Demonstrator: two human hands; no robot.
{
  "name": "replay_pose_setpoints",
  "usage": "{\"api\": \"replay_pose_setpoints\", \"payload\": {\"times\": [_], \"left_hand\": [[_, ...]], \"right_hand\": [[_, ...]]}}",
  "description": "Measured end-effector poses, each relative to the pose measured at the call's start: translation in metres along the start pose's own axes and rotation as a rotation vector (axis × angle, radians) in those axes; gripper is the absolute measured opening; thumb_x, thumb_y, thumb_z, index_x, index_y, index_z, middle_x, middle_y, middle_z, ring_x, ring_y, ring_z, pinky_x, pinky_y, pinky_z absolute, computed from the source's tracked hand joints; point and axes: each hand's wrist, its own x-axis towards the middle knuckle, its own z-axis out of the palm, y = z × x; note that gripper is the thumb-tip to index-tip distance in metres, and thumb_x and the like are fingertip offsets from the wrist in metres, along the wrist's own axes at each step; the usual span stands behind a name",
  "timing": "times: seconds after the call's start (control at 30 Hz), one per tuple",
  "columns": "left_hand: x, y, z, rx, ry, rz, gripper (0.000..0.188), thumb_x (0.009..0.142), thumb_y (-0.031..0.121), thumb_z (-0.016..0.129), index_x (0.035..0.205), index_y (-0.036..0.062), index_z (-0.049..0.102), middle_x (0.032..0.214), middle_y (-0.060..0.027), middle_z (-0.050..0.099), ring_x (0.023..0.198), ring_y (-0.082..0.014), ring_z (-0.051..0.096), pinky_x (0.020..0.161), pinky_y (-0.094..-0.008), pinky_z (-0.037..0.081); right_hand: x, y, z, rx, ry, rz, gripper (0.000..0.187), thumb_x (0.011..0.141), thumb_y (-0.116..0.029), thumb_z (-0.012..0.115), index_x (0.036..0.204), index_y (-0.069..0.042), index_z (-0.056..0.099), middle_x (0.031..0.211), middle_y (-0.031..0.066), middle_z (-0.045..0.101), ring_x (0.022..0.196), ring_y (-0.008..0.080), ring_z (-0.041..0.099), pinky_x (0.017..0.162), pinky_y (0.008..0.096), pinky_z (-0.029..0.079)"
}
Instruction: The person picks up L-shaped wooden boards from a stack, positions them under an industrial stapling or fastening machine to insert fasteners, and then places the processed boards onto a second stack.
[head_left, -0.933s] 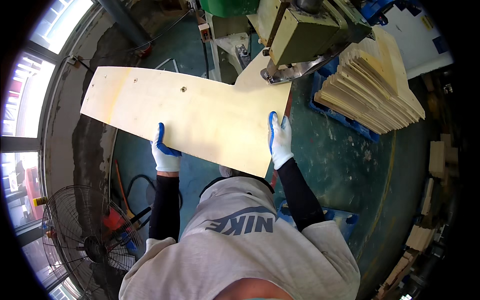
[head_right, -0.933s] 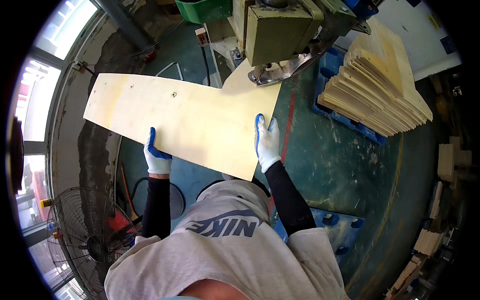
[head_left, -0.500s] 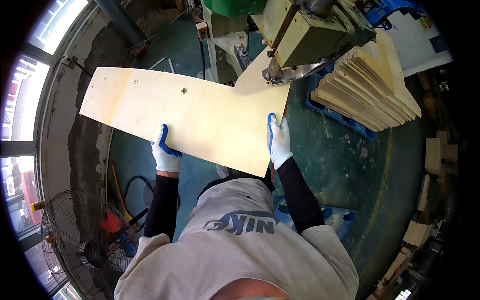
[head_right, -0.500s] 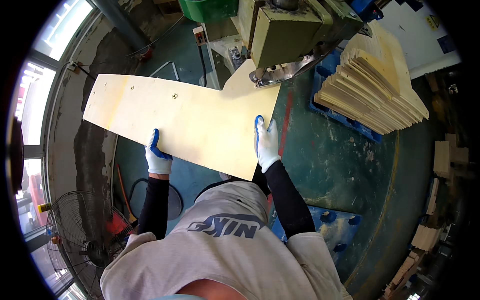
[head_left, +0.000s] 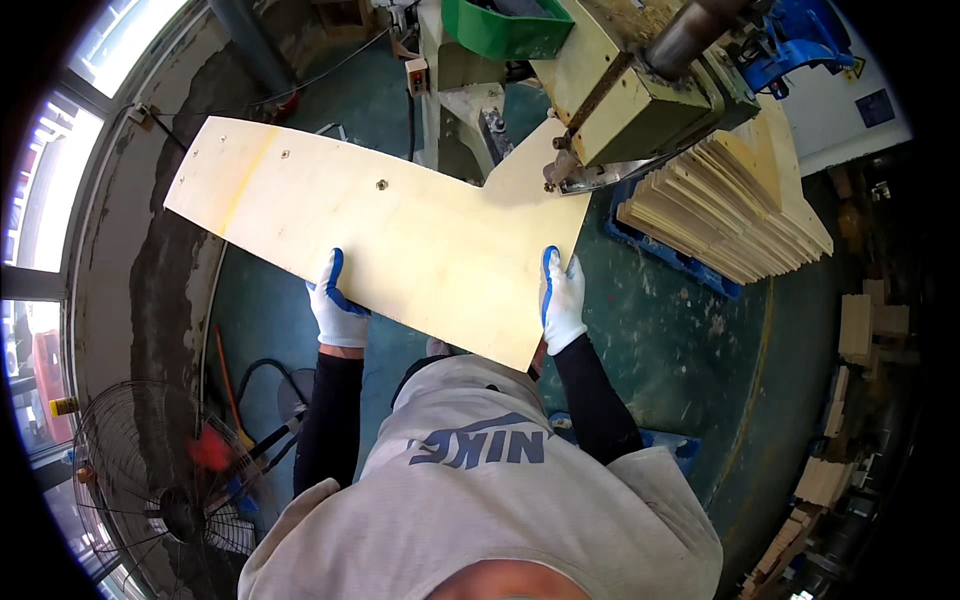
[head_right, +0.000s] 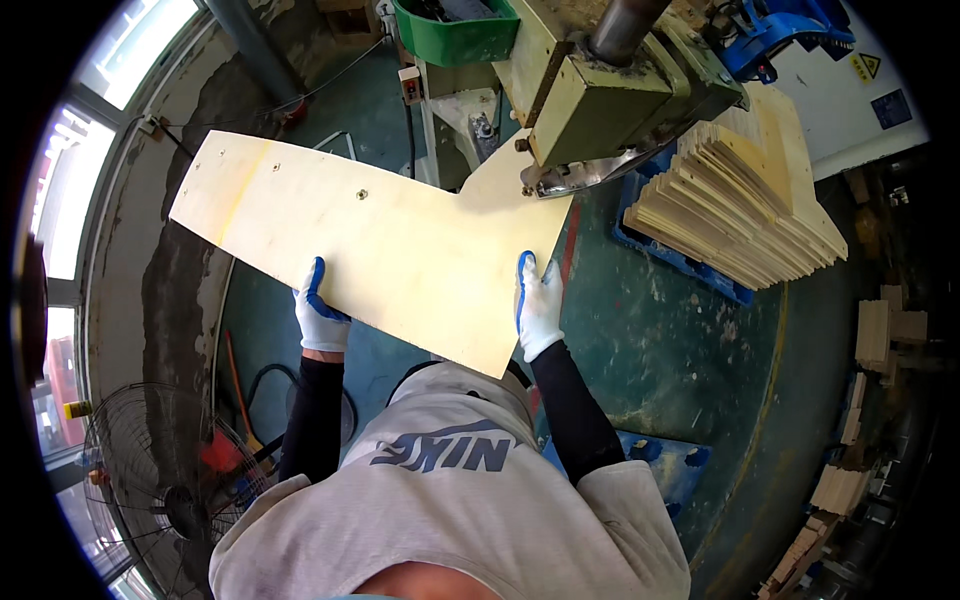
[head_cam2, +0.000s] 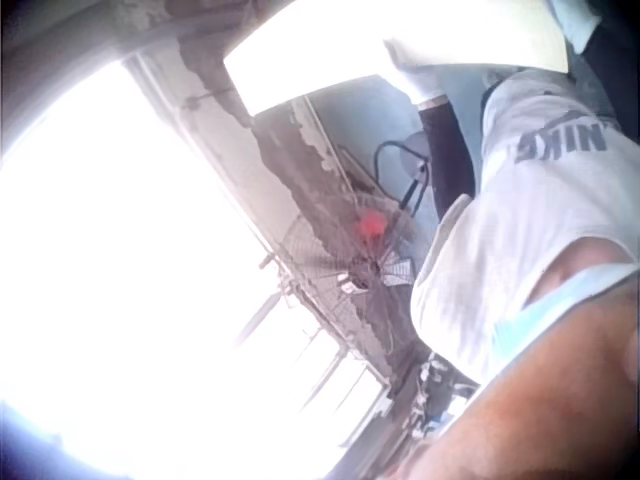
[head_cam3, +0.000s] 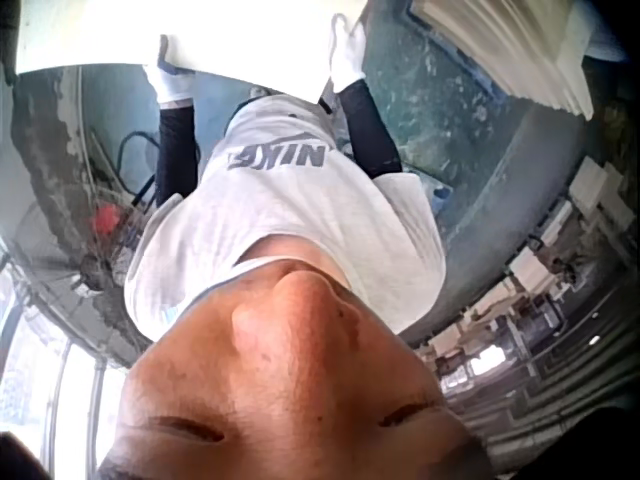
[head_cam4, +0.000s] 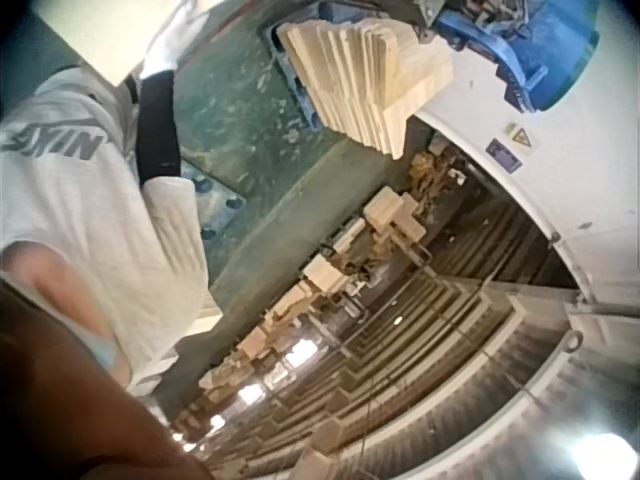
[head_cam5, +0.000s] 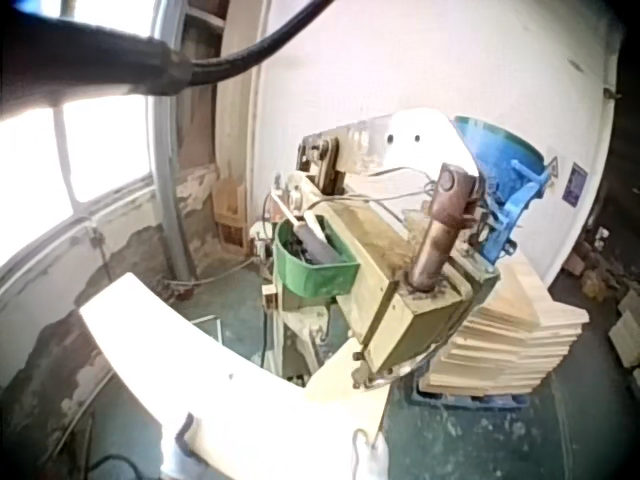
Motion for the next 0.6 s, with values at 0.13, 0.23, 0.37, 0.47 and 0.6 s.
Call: {"api": "replay_pose_setpoints", "payload": {"times": [0.13,0.23,0.37,0.47,0.6], "left_hand": [[-0.033,-0.027,0.04,-0.043,0.044,0.209,0.052,0.102,0.015,0.062,0.148,0.0104,0.04,0.131,-0.0085,0.06,0.111,-0.023,0.065,0.09,-0.0391,0.058],[-0.018,-0.031,0.01,0.138,0.194,0.274,0.049,0.099,0.013,0.067,0.142,0.0059,0.047,0.129,-0.0089,0.062,0.108,-0.0221,0.065,0.09,-0.0383,0.057],[0.0,0.034,-0.022,0.377,0.199,0.257,0.039,0.097,0.015,0.072,0.129,-0.0018,0.057,0.118,-0.0107,0.067,0.098,-0.0213,0.068,0.084,-0.0355,0.058],[-0.01,0.103,-0.059,0.491,0.098,0.222,0.04,0.098,0.017,0.068,0.13,-0.0035,0.057,0.118,-0.0132,0.068,0.099,-0.0228,0.069,0.085,-0.0362,0.059],[-0.038,0.153,-0.08,0.536,0.115,0.217,0.043,0.1,0.02,0.066,0.134,-0.004,0.055,0.121,-0.016,0.067,0.099,-0.0264,0.07,0.085,-0.0394,0.06]], "right_hand": [[0.009,0.008,-0.005,0.035,0.01,-0.056,0.042,0.103,-0.026,0.063,0.128,0.007,0.054,0.124,0.0107,0.062,0.111,0.017,0.059,0.098,0.0319,0.047],[-0.022,0.003,0.008,0.094,0.021,0.063,0.046,0.104,-0.026,0.061,0.134,0.006,0.048,0.127,0.0119,0.061,0.114,0.0178,0.058,0.101,0.032,0.047],[-0.089,0.005,0.042,0.281,-0.051,0.223,0.052,0.104,-0.023,0.06,0.145,0.002,0.042,0.141,0.0117,0.052,0.129,0.0179,0.052,0.109,0.0325,0.043],[-0.08,0.0,0.042,0.433,-0.284,0.258,0.056,0.104,-0.033,0.059,0.147,-0.001,0.041,0.14,0.01,0.053,0.13,0.0159,0.052,0.108,0.0327,0.044],[-0.023,-0.002,0.044,0.272,-0.214,0.187,0.048,0.106,-0.033,0.056,0.141,-0.001,0.047,0.134,0.0098,0.057,0.121,0.0179,0.059,0.102,0.0326,0.048]]}}
